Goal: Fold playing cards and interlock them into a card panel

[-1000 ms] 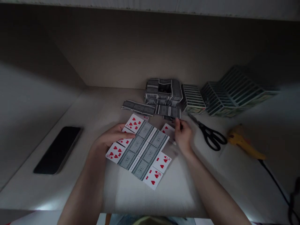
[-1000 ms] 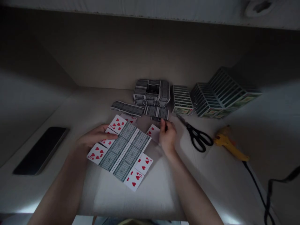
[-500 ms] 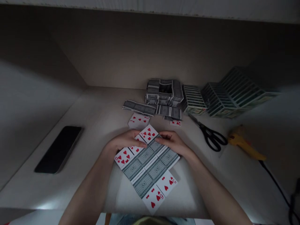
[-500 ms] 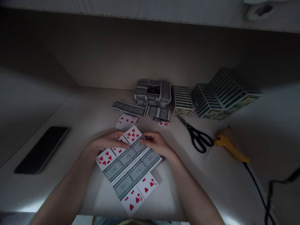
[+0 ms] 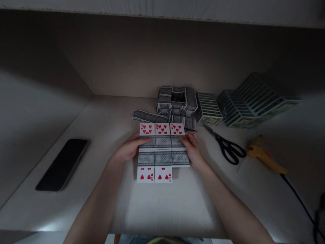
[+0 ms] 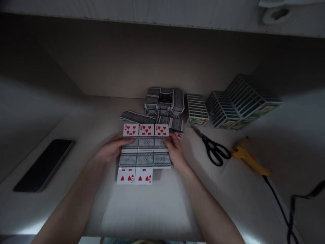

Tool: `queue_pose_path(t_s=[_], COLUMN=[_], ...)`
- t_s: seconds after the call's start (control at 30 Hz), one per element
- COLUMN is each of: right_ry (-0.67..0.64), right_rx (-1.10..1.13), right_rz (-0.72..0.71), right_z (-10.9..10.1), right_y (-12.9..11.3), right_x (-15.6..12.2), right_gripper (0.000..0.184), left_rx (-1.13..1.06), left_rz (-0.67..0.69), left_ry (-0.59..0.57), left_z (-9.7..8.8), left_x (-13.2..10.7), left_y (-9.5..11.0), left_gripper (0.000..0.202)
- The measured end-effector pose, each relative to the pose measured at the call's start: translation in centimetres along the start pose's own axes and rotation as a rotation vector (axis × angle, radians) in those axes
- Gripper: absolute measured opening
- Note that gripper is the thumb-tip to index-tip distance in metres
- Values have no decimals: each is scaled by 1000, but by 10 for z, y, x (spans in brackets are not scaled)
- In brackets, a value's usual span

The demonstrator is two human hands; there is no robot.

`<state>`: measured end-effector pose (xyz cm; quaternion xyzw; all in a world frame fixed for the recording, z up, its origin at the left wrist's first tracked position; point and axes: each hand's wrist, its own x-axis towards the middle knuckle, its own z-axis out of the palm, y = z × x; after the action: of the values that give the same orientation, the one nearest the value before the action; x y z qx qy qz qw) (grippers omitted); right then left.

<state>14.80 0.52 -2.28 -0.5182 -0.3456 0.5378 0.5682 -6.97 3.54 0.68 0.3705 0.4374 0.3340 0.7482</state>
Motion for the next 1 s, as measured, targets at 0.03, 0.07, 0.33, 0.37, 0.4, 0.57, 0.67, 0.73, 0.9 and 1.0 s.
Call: queue_pose_path(t_s=[0.03, 0.07, 0.33, 0.37, 0.4, 0.57, 0.67, 0.73, 0.9, 1.0], right_ry=[5, -7, -176, -185, -193, -189, -190, -191, -168, -142], right_rx=[18, 37, 190, 193, 194, 203, 205, 198, 201, 198], right_rz=[-2, 6, 182, 201, 217, 234, 236, 240, 221, 202], right_z=[0, -1, -6, -6, -6, -6, -7, -7, -8, -7], right_y=[0, -1, -10, -10, -11, -13, -14, -14, -12, -11], right_x=[0, 0, -3, -3, -4, -4, -3, -2, -2, -3], right_gripper=[19, 19, 30, 28, 28, 27, 27, 27, 25, 24], left_rx=[36, 65, 81, 70, 63, 64, 24, 4, 9, 22], left_rz=[6, 18, 148, 155, 155, 134, 117, 107, 149, 185], left_ry=[8, 24, 232, 234, 229, 205, 214, 226, 220, 211], left_z=[3, 6, 15, 15, 15, 13, 16, 18, 19, 19], left_x=[-1, -1, 1, 2, 2, 2, 1, 2, 4, 5], left_y=[-2, -4, -3, -3, -2, -1, -2, -3, -6, -6], left_gripper=[38, 36, 34, 35, 35, 29, 30, 33, 38, 40])
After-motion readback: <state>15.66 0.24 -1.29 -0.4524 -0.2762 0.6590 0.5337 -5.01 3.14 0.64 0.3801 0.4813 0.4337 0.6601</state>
